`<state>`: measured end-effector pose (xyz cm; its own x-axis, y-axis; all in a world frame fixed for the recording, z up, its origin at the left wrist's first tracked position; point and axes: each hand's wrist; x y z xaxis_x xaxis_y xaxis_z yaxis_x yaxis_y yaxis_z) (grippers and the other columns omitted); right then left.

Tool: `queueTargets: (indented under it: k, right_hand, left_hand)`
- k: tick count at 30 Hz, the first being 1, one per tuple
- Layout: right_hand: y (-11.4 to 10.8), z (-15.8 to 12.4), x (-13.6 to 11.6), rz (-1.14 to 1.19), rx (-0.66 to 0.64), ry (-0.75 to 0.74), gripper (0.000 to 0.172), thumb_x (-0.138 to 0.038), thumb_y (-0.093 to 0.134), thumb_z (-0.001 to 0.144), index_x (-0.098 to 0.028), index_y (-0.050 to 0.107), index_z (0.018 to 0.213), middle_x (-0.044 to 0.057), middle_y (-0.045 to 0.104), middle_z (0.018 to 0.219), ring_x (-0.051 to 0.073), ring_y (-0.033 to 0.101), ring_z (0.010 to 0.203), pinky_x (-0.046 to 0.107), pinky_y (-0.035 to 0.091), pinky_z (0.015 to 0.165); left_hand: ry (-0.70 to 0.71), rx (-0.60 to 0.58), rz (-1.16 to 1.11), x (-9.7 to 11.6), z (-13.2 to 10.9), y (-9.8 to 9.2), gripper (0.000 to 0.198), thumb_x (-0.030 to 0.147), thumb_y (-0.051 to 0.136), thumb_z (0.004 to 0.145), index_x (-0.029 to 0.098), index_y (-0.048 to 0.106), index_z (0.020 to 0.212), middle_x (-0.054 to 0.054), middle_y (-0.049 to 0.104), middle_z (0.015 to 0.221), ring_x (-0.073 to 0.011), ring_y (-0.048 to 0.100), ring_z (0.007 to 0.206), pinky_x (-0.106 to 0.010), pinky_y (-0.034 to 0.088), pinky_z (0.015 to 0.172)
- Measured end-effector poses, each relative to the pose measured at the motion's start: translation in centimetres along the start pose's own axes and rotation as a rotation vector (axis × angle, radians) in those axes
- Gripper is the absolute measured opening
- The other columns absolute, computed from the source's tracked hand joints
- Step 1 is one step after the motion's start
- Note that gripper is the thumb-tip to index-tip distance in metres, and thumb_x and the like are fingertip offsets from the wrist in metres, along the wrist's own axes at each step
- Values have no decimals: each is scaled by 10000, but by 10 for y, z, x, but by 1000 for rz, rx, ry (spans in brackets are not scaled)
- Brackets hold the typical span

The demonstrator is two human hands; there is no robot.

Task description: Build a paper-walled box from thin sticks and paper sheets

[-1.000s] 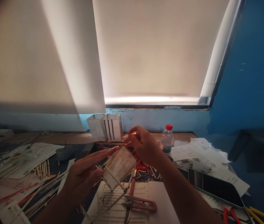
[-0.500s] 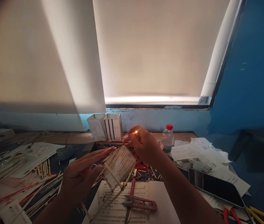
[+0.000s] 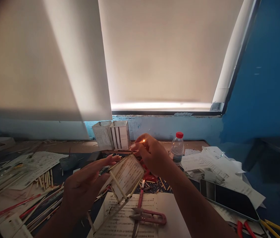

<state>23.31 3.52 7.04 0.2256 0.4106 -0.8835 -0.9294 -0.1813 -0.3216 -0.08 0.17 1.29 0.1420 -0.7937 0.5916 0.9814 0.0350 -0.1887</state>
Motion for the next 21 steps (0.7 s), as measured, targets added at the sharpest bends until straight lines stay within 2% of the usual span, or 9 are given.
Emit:
queueTargets:
  k: [5,12,17,21]
  right_hand:
    - [0,0,0,-3,1,-3,191,-418,544,1014,-235,566,1060,94,769,1082,238,762,892,330,659,624]
    - [0,1,2,-15,8,-12,172,-396,530,1018,-234,570,1062,90,769,1066,229,763,864,332,657,633]
    - [-1,0,2,-33,12,-15,175,-404,543,1013,-237,574,1056,86,765,1057,237,758,876,312,642,596]
    - [-1,0,0,-41,8,-5,184,-416,529,1020,-245,569,1073,85,766,1076,239,757,884,321,639,598]
  left_hand:
    - [-112,81,-111,7,-3,7,386,201,723,926,350,724,1282,-14,834,1129,-201,762,1096,-308,584,986]
    - [-98,160,-169,9,-2,12,481,221,756,910,357,654,1360,2,828,1152,-190,766,1079,-344,555,1041]
    - [-143,179,-103,11,-3,13,408,242,783,888,355,715,1275,32,856,1013,-183,785,1020,-323,573,1025]
    - [-150,212,-169,14,-1,14,420,180,756,903,347,709,1285,20,830,1146,-195,768,1088,-309,605,992]
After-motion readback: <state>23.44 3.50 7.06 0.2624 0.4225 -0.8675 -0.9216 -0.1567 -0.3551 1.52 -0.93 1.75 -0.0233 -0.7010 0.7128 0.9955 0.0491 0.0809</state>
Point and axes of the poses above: each hand's wrist, its own z-axis towards the middle knuckle, its own y-axis out of the palm, x = y × z
